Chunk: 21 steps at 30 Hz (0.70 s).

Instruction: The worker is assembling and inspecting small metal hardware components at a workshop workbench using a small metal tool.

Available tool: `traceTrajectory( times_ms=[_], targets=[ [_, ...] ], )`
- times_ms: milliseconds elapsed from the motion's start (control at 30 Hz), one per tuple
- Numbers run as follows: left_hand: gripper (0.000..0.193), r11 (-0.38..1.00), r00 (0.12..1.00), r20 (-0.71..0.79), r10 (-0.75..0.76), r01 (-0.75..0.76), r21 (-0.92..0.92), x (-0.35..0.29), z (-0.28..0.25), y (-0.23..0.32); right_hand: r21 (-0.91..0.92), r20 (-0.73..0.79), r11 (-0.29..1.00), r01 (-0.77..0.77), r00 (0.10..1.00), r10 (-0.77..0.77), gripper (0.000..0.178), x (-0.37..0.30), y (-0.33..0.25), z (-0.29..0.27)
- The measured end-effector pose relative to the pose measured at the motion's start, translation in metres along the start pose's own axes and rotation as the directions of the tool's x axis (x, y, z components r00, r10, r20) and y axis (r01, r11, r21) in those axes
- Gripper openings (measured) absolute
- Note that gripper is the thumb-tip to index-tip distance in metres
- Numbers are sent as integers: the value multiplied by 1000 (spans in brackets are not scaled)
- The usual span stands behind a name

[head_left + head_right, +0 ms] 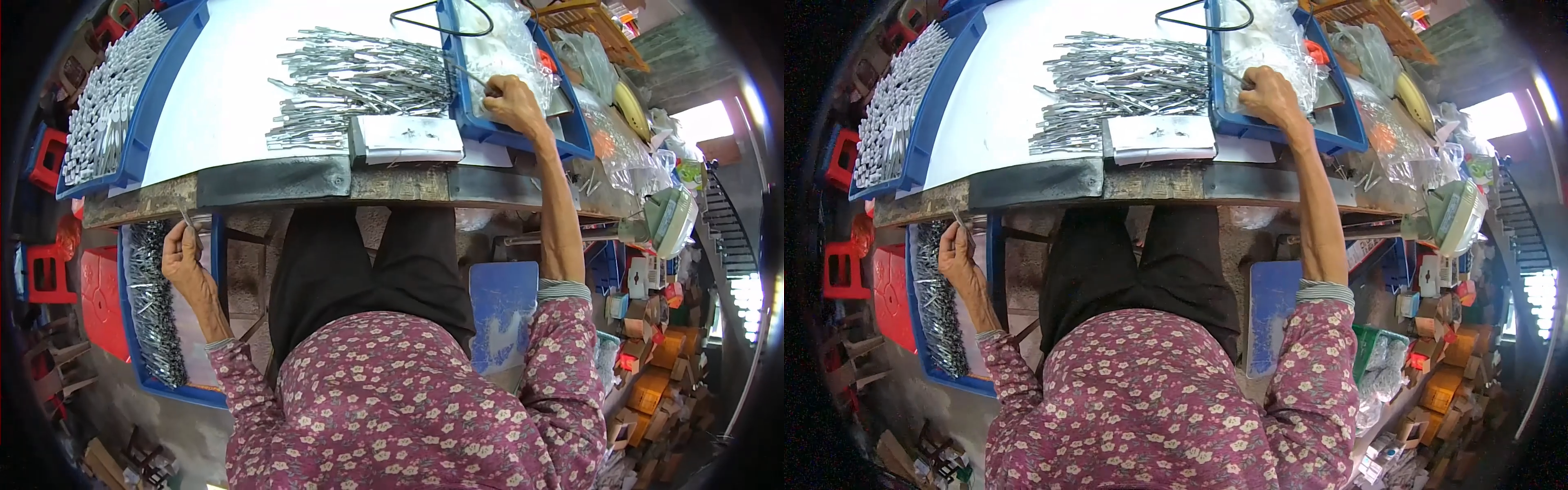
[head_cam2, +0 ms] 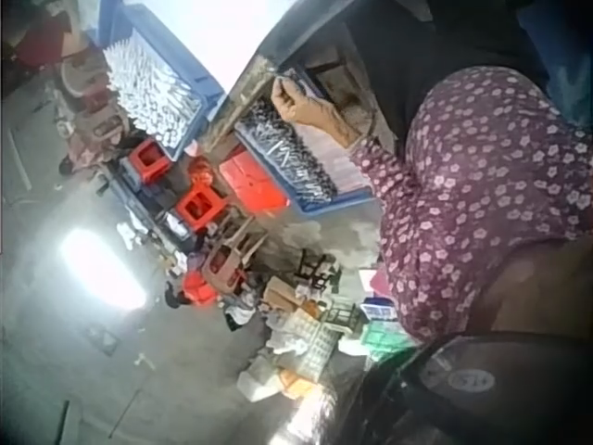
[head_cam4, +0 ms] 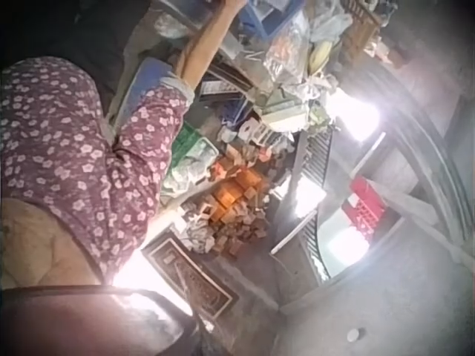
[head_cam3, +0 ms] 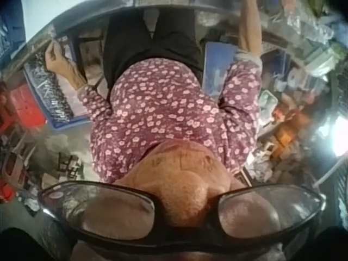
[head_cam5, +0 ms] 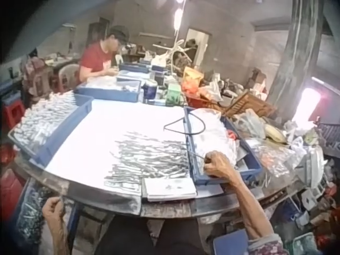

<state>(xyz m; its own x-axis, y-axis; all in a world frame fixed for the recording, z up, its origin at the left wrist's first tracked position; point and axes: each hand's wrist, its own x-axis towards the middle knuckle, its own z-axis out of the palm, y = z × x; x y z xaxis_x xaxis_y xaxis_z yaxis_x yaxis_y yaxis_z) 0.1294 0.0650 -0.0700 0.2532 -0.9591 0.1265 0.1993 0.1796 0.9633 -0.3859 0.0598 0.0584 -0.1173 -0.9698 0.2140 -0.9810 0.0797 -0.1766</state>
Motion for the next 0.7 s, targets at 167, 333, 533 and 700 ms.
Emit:
traceTrajectory(
  times_ms=[167,333,533,700],
  targets=[
    [25,982,984,-180,-21,54,183,6,-44,-29,24,-48,986,163,986,-162,20,0,14,-4],
    [25,869,967,-206,152,-32,494,0,-32,-23,36,-37,994,102,994,-101,16,-19,-6,-19],
    [27,886,972,-206,115,-7,464,-7,-49,-29,81,-186,988,132,976,-115,8,-28,-21,-17],
    [34,617,976,-148,160,18,787,8,-78,-70,462,-165,885,56,986,24,9,-36,-35,-28]
  ],
)
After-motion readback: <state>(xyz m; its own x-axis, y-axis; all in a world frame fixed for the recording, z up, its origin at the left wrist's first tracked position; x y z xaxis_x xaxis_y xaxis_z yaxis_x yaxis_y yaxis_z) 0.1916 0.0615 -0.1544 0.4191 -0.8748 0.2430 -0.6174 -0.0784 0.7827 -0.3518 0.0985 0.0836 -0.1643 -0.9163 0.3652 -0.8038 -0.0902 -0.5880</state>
